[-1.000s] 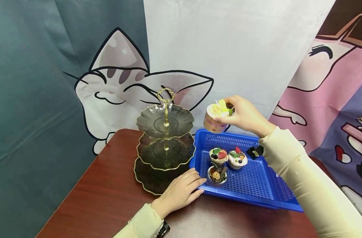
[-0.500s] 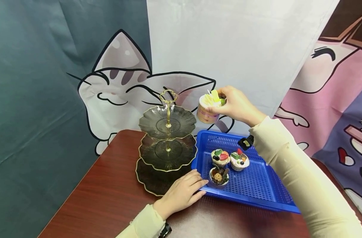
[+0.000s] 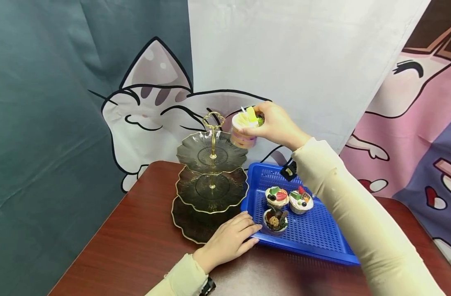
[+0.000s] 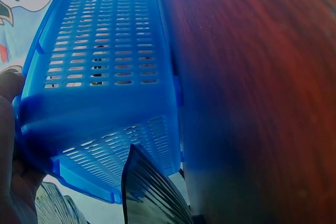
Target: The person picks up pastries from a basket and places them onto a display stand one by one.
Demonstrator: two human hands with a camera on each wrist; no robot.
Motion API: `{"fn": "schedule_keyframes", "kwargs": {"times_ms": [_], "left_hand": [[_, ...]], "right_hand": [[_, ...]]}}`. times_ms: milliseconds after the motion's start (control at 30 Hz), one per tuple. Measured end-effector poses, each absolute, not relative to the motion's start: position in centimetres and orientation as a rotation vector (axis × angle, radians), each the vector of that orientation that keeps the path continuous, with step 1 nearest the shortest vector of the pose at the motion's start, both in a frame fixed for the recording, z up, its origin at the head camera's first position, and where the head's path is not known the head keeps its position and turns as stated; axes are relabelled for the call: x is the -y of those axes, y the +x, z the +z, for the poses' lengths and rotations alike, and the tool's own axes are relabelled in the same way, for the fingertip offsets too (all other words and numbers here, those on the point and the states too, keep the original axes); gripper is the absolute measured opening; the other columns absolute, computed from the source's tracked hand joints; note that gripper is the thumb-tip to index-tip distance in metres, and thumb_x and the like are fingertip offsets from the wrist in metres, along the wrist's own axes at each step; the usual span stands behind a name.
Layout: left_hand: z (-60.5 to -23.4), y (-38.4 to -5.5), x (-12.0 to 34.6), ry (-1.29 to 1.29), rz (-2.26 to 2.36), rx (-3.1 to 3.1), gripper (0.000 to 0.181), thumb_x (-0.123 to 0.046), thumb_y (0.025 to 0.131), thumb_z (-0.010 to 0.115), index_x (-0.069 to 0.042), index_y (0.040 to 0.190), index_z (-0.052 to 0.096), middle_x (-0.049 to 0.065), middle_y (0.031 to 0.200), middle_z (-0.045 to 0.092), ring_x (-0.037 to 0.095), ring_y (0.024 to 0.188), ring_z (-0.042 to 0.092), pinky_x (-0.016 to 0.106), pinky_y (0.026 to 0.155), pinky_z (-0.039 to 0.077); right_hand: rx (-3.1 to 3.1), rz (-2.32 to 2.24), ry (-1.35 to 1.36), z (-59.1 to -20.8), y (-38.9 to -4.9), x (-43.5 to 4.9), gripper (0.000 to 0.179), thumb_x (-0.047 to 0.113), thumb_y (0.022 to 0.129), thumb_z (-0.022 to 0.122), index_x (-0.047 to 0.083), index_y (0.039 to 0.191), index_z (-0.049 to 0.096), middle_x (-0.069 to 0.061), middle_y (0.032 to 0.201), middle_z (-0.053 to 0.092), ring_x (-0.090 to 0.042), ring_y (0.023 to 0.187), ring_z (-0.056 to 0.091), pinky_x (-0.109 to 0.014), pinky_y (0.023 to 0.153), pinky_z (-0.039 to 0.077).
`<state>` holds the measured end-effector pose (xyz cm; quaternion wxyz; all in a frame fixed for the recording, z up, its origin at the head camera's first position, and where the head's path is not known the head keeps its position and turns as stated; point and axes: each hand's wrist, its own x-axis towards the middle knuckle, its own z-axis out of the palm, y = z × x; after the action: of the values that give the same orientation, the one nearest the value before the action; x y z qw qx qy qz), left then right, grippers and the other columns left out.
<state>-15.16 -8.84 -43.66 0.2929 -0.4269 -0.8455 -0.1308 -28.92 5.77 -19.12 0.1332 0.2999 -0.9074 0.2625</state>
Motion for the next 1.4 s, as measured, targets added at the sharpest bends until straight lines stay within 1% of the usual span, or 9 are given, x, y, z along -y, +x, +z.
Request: {"fn": "schedule_keyframes", "kwargs": {"times_ms": [133, 233, 433, 567, 767, 900, 1100, 1233, 1400], "left_hand": [[-43.7, -15.1, 8.8, -1.140, -0.360, 2.253, 0.029, -0.032, 0.091, 0.063, -0.016, 0.114, 0.069, -0.004, 0.105, 0.067, 0.012, 0.112, 0.059, 0.030, 0.115, 0.038], [-43.8, -15.1, 8.8, -1.141, -0.370, 2.258, 0.029, -0.032, 0.092, 0.063, -0.015, 0.115, 0.069, -0.004, 0.106, 0.067, 0.012, 0.112, 0.059, 0.030, 0.116, 0.037], [-43.9, -15.0, 8.6, -1.152, -0.376, 2.249, 0.029, -0.032, 0.091, 0.064, -0.015, 0.114, 0.069, -0.004, 0.105, 0.067, 0.012, 0.110, 0.059, 0.029, 0.116, 0.036], [-43.9, -14.9, 8.5, -1.153, -0.367, 2.255, 0.029, -0.032, 0.091, 0.063, -0.016, 0.115, 0.068, -0.004, 0.105, 0.066, 0.012, 0.111, 0.059, 0.029, 0.116, 0.037], [-43.9, -14.9, 8.5, -1.154, -0.370, 2.277, 0.029, -0.032, 0.092, 0.062, -0.015, 0.115, 0.068, -0.004, 0.106, 0.067, 0.014, 0.111, 0.060, 0.030, 0.116, 0.037], [-44.0, -14.9, 8.6, -1.149, -0.360, 2.275, 0.029, -0.032, 0.092, 0.062, -0.016, 0.115, 0.068, -0.004, 0.106, 0.067, 0.012, 0.110, 0.060, 0.029, 0.116, 0.036], [-44.0, -14.9, 8.6, -1.148, -0.360, 2.274, 0.028, -0.032, 0.092, 0.062, -0.016, 0.115, 0.069, -0.004, 0.107, 0.067, 0.013, 0.111, 0.060, 0.028, 0.117, 0.035], [-43.9, -14.9, 8.6, -1.143, -0.355, 2.279, 0.028, -0.032, 0.093, 0.061, -0.016, 0.115, 0.069, -0.004, 0.107, 0.066, 0.012, 0.112, 0.059, 0.028, 0.117, 0.034], [-43.8, -14.9, 8.7, -1.130, -0.336, 2.278, 0.028, -0.033, 0.092, 0.062, -0.017, 0.115, 0.069, -0.005, 0.107, 0.066, 0.010, 0.113, 0.058, 0.027, 0.118, 0.034]], "right_hand": [[2.623, 0.779, 0.910, -19.3, -29.2, -4.7, 0.035, 0.035, 0.073, 0.079, 0.008, 0.089, 0.065, -0.006, 0.082, 0.059, -0.020, 0.078, 0.050, -0.029, 0.065, 0.041], [2.613, 0.782, 0.940, -19.5, -29.4, -4.0, 0.034, 0.035, 0.074, 0.079, 0.007, 0.086, 0.064, -0.005, 0.081, 0.059, -0.020, 0.077, 0.050, -0.028, 0.065, 0.042], [2.617, 0.779, 0.992, -19.8, -29.6, -3.0, 0.034, 0.036, 0.075, 0.078, 0.007, 0.087, 0.064, -0.006, 0.082, 0.058, -0.020, 0.077, 0.050, -0.028, 0.063, 0.043], [2.624, 0.765, 0.986, -20.1, -29.7, -2.8, 0.036, 0.037, 0.075, 0.078, 0.006, 0.087, 0.064, -0.007, 0.084, 0.056, -0.020, 0.079, 0.048, -0.028, 0.065, 0.042], [2.645, 0.776, 0.977, -20.6, -30.0, -2.5, 0.043, 0.037, 0.075, 0.079, 0.003, 0.099, 0.067, -0.010, 0.091, 0.059, -0.022, 0.082, 0.050, -0.030, 0.069, 0.044], [2.649, 0.774, 0.971, -20.8, -30.1, -2.1, 0.048, 0.036, 0.076, 0.078, 0.001, 0.107, 0.066, -0.013, 0.097, 0.060, -0.023, 0.088, 0.051, -0.033, 0.075, 0.046], [2.652, 0.740, 0.980, -20.5, -30.0, -1.3, 0.053, 0.038, 0.075, 0.079, 0.000, 0.109, 0.065, -0.014, 0.100, 0.061, -0.025, 0.091, 0.052, -0.037, 0.080, 0.047], [2.667, 0.706, 0.981, -20.5, -30.0, -0.9, 0.058, 0.040, 0.074, 0.079, 0.000, 0.114, 0.064, -0.013, 0.104, 0.061, -0.024, 0.094, 0.052, -0.037, 0.084, 0.048], [2.685, 0.693, 0.988, -20.6, -30.2, -0.5, 0.061, 0.042, 0.074, 0.079, 0.001, 0.116, 0.063, -0.012, 0.106, 0.060, -0.024, 0.095, 0.052, -0.037, 0.084, 0.048]]}}
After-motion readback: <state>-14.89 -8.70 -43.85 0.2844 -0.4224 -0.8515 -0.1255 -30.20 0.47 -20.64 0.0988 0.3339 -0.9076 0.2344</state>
